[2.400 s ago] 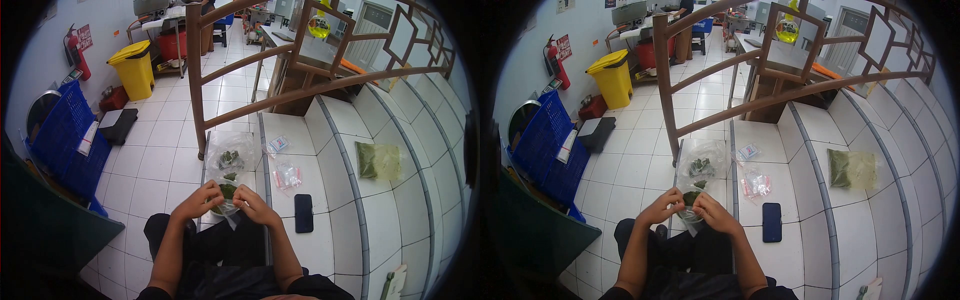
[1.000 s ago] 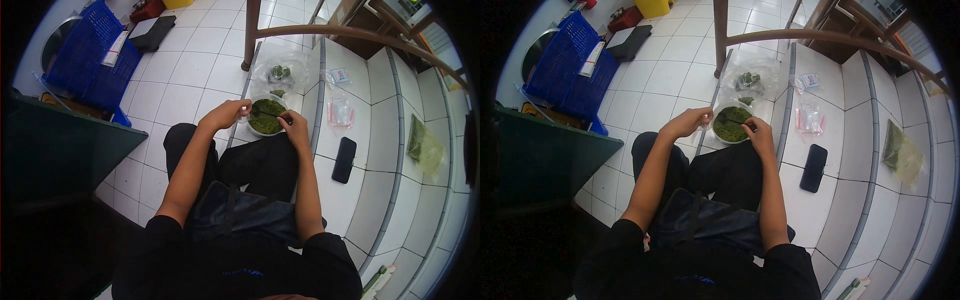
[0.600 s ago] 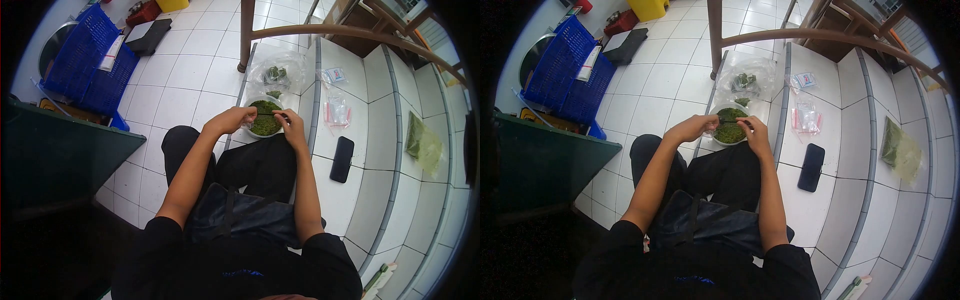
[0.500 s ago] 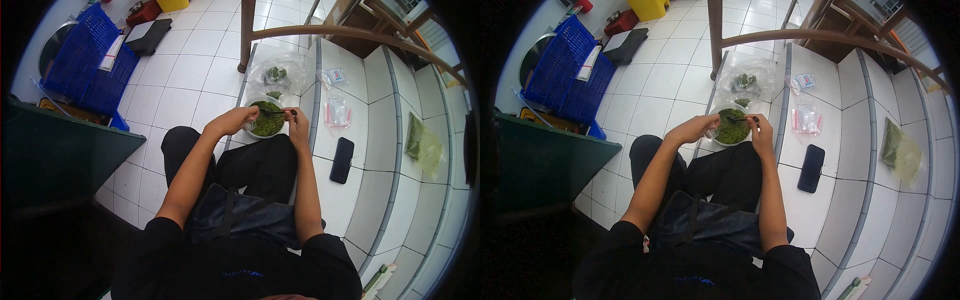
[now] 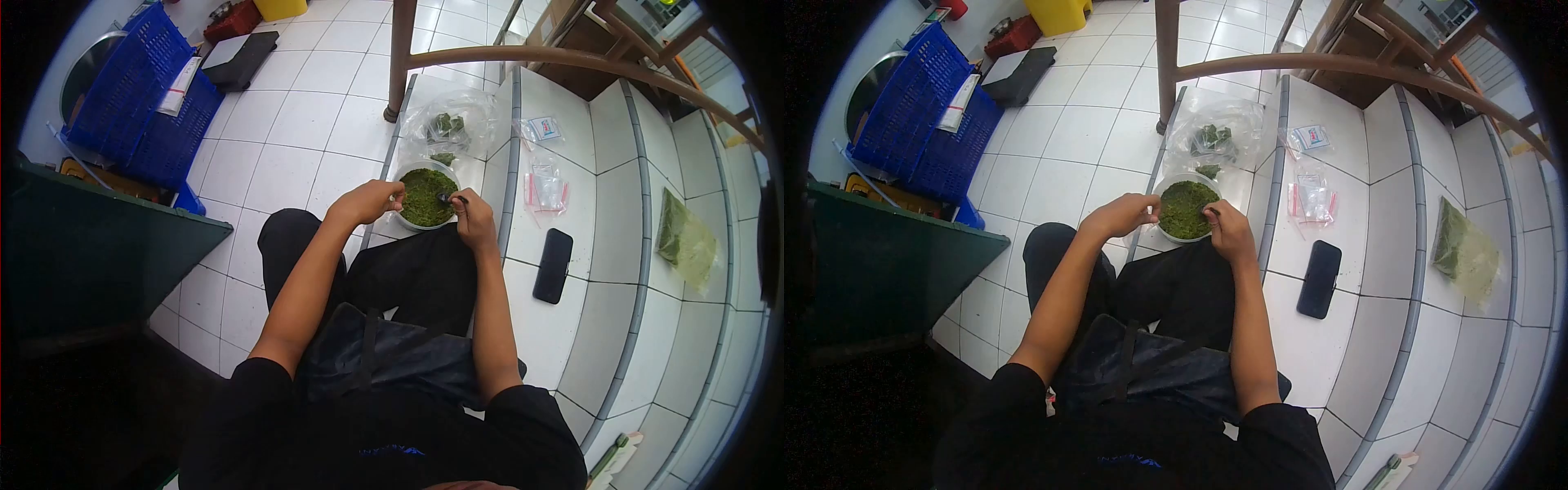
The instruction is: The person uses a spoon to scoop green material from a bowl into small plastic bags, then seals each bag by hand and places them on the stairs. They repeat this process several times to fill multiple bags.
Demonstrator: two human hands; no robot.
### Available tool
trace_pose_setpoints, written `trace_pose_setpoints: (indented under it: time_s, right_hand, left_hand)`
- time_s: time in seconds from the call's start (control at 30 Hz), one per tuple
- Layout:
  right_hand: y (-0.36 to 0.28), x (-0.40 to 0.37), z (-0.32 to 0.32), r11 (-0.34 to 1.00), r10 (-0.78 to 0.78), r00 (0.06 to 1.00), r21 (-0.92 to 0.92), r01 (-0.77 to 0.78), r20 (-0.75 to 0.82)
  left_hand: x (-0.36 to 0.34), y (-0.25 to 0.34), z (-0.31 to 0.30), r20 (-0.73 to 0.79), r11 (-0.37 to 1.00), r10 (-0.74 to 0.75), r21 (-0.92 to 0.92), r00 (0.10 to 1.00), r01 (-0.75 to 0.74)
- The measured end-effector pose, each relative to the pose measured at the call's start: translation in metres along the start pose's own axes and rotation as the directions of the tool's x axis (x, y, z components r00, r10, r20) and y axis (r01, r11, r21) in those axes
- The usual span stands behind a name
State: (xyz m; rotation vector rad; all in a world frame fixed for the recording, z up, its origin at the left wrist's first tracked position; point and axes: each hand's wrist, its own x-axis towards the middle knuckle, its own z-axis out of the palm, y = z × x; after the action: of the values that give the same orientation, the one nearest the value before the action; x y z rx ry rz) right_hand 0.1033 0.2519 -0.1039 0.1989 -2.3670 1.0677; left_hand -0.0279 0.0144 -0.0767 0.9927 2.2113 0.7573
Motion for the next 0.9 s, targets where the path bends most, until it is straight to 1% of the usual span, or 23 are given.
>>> trace_pose_setpoints:
  time_s: [0.07, 0.1, 0.17, 0.2, 0.27, 0.3, 0.37, 0.4, 0.47, 0.5, 0.53, 0.57, 0.6, 0.63, 0.67, 0.7, 0.77, 0.8, 0.87, 0.9]
  right_hand:
    - [-0.003, 0.000, 0.001, 0.999, 0.027, 0.997, 0.039, -0.030, 0.067]
    - [-0.003, 0.000, 0.003, 0.999, 0.029, 0.997, 0.039, -0.031, 0.066]
    - [-0.003, 0.000, 0.007, 0.990, 0.120, 0.984, 0.061, -0.129, 0.133]
    - [-0.003, -0.001, 0.008, 0.990, 0.121, 0.984, 0.060, -0.130, 0.132]
    - [-0.005, -0.001, 0.009, 0.957, 0.218, 0.963, 0.157, -0.243, 0.157]
    - [-0.003, -0.001, 0.009, 0.957, 0.219, 0.963, 0.157, -0.243, 0.156]
    - [0.002, -0.001, 0.005, 0.974, 0.176, 0.984, 0.139, -0.177, 0.024]
    - [0.003, -0.001, 0.002, 0.975, 0.174, 0.984, 0.139, -0.176, 0.024]
    - [0.003, -0.001, -0.006, 0.999, 0.040, 0.994, 0.040, -0.036, -0.103]
    - [0.006, -0.002, -0.008, 0.999, 0.038, 0.994, 0.039, -0.034, -0.102]
    - [0.009, -0.002, -0.010, 1.000, 0.001, 0.997, 0.015, 0.000, -0.080]
    - [0.011, -0.004, -0.011, 0.999, -0.034, 0.998, -0.009, 0.034, -0.057]
    - [0.007, -0.002, -0.011, 0.999, -0.034, 0.998, -0.009, 0.034, -0.057]
    - [0.003, -0.001, -0.010, 0.999, -0.049, 0.999, -0.015, 0.049, -0.023]
    - [-0.001, 0.000, -0.008, 0.998, -0.062, 0.998, -0.020, 0.063, 0.010]
    - [-0.001, -0.002, -0.003, 0.998, -0.062, 0.998, -0.019, 0.062, 0.011]
    - [-0.002, -0.004, 0.007, 1.000, 0.016, 0.996, 0.023, -0.018, 0.090]
    - [-0.005, -0.003, 0.010, 1.000, 0.013, 0.996, 0.022, -0.015, 0.089]
    - [-0.010, -0.001, 0.014, 0.985, 0.145, 0.977, 0.067, -0.157, 0.158]
    - [-0.009, -0.001, 0.015, 0.986, 0.143, 0.977, 0.067, -0.155, 0.157]
  left_hand:
    - [0.000, 0.000, 0.000, 0.011, 0.999, -0.029, 0.019, 1.000, 0.028]
    - [-0.001, 0.003, -0.002, 0.016, 0.999, -0.037, 0.012, 0.999, 0.037]
    - [0.000, 0.004, -0.002, 0.023, 0.999, -0.043, 0.006, 0.999, 0.043]
    - [0.001, 0.002, 0.000, 0.011, 1.000, -0.026, 0.000, 1.000, 0.026]
    - [0.002, -0.001, 0.002, 0.000, 1.000, -0.009, -0.003, 1.000, 0.009]
    - [0.001, 0.003, -0.001, 0.024, 1.000, -0.019, 0.008, 1.000, 0.019]
    - [-0.001, 0.006, -0.003, 0.045, 0.999, -0.030, 0.019, 0.999, 0.029]
    - [-0.001, 0.006, -0.003, 0.032, 0.999, -0.022, 0.048, 0.999, 0.020]
    - [-0.002, 0.005, -0.002, 0.017, 0.997, -0.013, 0.075, 1.000, 0.012]
    - [-0.003, 0.007, -0.003, 0.016, 0.998, -0.039, 0.048, 0.999, 0.038]
    - [-0.004, 0.008, -0.004, 0.015, 0.998, -0.064, 0.020, 0.998, 0.064]
    - [-0.005, 0.010, -0.004, 0.014, 0.998, -0.065, 0.019, 0.998, 0.064]
    - [-0.006, 0.011, -0.005, 0.013, 0.996, -0.083, 0.037, 0.996, 0.082]
    - [-0.006, 0.012, -0.006, 0.012, 0.993, -0.101, 0.055, 0.995, 0.101]
    - [-0.007, 0.013, -0.007, 0.012, 0.993, -0.102, 0.054, 0.995, 0.101]
    - [-0.008, 0.014, -0.007, 0.012, 0.993, -0.112, 0.050, 0.994, 0.111]
    - [-0.009, 0.015, -0.007, 0.008, 0.992, -0.121, 0.046, 0.993, 0.120]
    - [-0.009, 0.015, -0.007, -0.017, 0.991, -0.127, 0.041, 0.992, 0.127]
    - [-0.009, 0.014, -0.006, -0.042, 0.990, -0.132, 0.037, 0.990, 0.134]
    - [-0.008, 0.012, -0.005, -0.052, 0.994, -0.098, 0.042, 0.994, 0.101]
